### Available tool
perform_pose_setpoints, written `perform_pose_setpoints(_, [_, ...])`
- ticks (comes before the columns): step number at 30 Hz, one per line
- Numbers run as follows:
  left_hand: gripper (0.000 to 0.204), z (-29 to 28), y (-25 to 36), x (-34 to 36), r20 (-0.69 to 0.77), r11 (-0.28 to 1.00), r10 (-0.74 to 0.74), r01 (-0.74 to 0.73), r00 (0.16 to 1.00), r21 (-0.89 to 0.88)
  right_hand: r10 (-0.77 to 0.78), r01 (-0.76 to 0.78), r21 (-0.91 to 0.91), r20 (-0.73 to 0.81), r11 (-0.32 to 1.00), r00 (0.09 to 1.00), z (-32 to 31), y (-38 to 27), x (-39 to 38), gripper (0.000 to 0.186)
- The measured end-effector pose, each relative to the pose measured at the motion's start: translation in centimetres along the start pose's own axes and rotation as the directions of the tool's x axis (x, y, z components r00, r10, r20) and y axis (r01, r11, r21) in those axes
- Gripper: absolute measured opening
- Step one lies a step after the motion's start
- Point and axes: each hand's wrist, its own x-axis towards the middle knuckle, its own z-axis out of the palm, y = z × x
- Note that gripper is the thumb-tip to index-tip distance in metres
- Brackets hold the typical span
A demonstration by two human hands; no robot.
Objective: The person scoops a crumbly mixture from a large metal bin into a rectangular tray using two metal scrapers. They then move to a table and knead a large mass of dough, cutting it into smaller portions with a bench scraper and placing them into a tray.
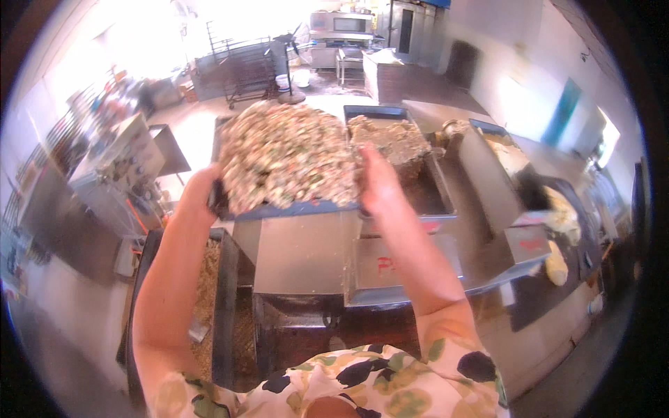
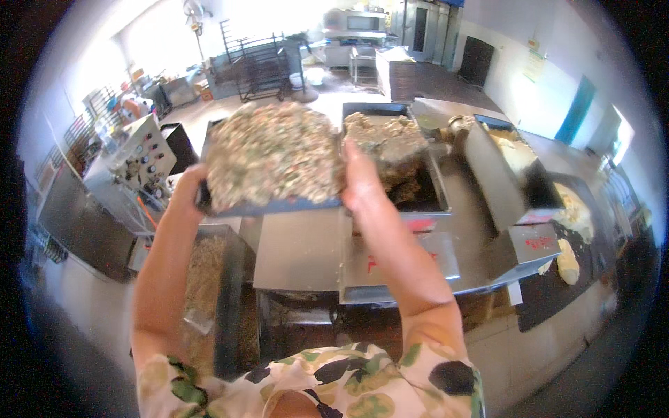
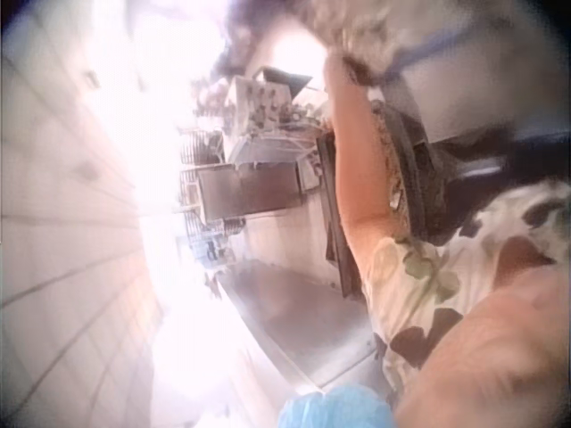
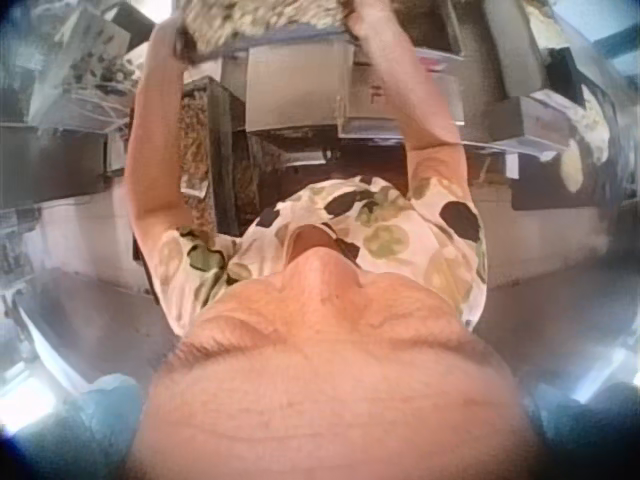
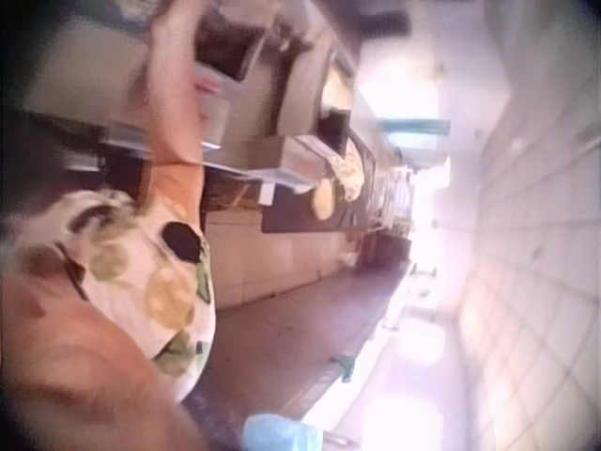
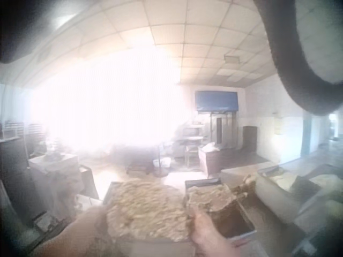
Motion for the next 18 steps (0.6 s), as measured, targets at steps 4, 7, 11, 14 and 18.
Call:
perform_pose_setpoints(4, [0.014, 16.7, -0.1, 4.0, 0.067, 0.960, -0.072, 0.051, 0.995, 0.275, -0.217, 0.217, 0.010, 0.119, 0.976, 0.969, -11.1, -3.9, 4.4, 0.071])
perform_pose_setpoints(7, [0.027, 25.1, -1.6, 4.5, 0.220, 0.729, 0.065, -0.197, 0.973, 0.655, -0.347, 0.363, -0.133, 0.125, 0.922, 0.929, -16.3, -4.9, 7.1, 0.075])
perform_pose_setpoints(11, [0.037, 29.1, -1.2, 6.9, 0.276, 0.393, 0.132, -0.306, 0.952, 0.867, -0.486, 0.503, -0.361, 0.143, 0.786, 0.862, -21.2, -5.6, 9.1, 0.076])
perform_pose_setpoints(14, [0.053, 31.6, 0.7, 7.3, 0.255, 0.262, 0.037, -0.255, 0.966, 0.931, -0.521, 0.458, -0.649, 0.109, 0.608, 0.847, -21.2, -5.5, 10.4, 0.069])
perform_pose_setpoints(18, [0.073, 33.1, 4.5, 4.3, 0.319, 0.175, 0.122, -0.337, 0.940, 0.925, -0.393, 0.400, -0.852, 0.259, 0.336, 0.882, -21.0, -5.3, 9.8, 0.067])
